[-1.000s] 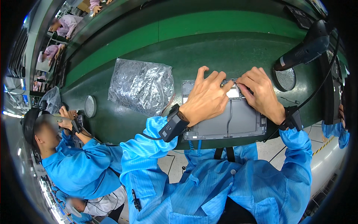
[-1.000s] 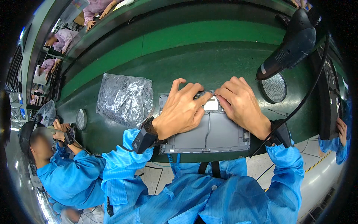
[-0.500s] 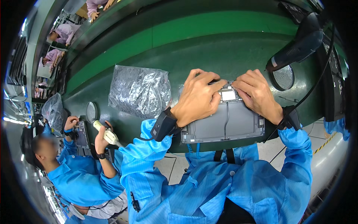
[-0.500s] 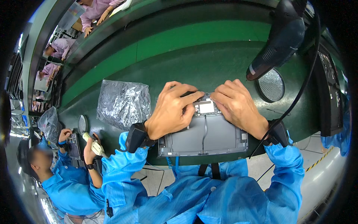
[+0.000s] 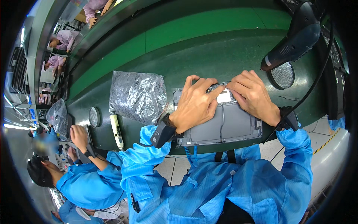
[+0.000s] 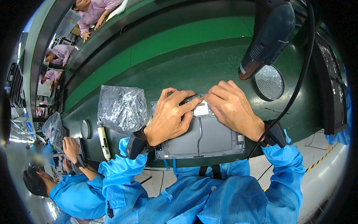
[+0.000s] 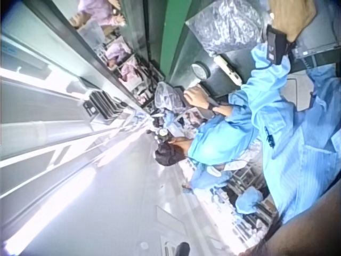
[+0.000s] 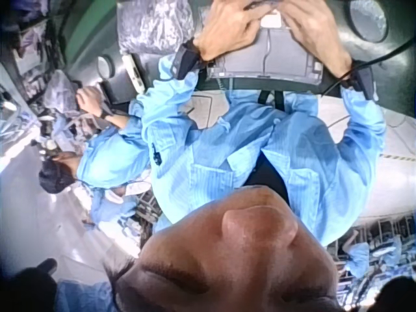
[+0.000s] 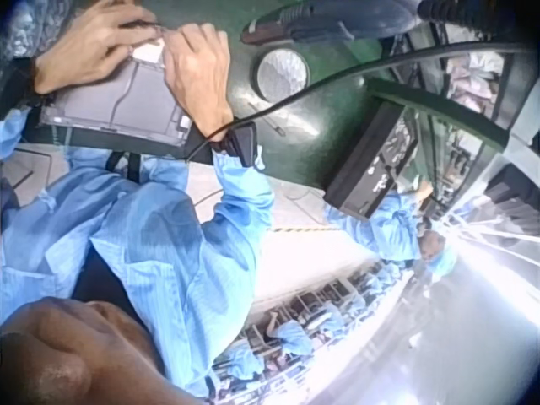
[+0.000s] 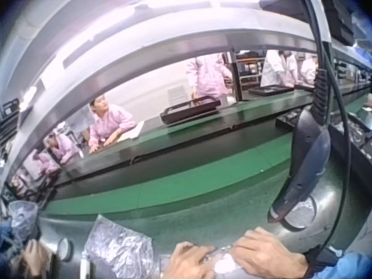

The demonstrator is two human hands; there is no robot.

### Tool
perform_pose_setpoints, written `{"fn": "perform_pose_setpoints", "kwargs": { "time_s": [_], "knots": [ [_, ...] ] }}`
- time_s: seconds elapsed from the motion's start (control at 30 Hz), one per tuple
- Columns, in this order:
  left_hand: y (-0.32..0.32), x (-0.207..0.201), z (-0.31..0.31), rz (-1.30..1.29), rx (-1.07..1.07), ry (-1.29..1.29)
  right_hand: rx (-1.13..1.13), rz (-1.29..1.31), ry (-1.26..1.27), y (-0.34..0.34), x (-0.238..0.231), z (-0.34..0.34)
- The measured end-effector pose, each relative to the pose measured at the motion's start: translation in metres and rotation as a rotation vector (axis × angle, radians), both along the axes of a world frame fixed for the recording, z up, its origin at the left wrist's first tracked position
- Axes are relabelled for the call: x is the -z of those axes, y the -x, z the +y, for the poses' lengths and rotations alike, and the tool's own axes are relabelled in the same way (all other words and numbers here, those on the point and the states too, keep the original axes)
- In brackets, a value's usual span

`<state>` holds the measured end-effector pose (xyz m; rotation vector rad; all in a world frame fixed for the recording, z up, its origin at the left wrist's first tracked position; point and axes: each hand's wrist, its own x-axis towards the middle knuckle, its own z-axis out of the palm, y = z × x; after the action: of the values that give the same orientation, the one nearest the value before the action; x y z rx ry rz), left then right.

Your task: Assembling and inspecting internal components of an electronic device on a production line.

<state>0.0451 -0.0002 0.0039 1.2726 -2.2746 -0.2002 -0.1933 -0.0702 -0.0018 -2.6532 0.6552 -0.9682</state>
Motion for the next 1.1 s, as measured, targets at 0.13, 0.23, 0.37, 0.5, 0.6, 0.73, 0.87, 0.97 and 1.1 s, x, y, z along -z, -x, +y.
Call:
{"fn": "perform_pose_setpoints", "kwargs": {
  "time_s": [0.13,0.23,0.37,0.5,0.6,0.73,0.87,0.97,1.1],
  "knots": [
    [0.002,0.000,-0.001,0.007,-0.002,-0.012,-0.003,-0.003,-0.004,0.000,0.001,-0.001],
    [0.005,-0.002,-0.001,0.043,-0.023,-0.054,0.001,-0.004,-0.031,-0.001,0.001,0.000],
    [0.013,-0.011,0.002,0.028,-0.092,-0.104,-0.005,-0.015,-0.015,-0.001,0.001,-0.001],
    [0.004,-0.011,0.001,0.085,-0.061,-0.147,-0.008,-0.012,-0.001,-0.001,0.002,-0.002],
    [-0.010,-0.002,0.001,0.181,-0.081,-0.159,-0.007,-0.022,-0.012,0.000,0.001,-0.001],
    [-0.003,-0.008,0.006,0.104,-0.093,-0.105,-0.011,-0.016,-0.007,0.000,0.001,-0.001],
    [0.003,-0.008,0.004,0.032,-0.057,-0.089,-0.003,-0.018,-0.007,0.000,0.000,-0.001],
    [0.003,-0.004,0.004,-0.022,-0.053,-0.046,-0.001,-0.026,-0.017,-0.001,0.001,0.000],
    [0.009,-0.004,0.003,-0.079,-0.053,0.002,0.015,-0.050,-0.031,0.000,0.004,0.000]
  ]
}}
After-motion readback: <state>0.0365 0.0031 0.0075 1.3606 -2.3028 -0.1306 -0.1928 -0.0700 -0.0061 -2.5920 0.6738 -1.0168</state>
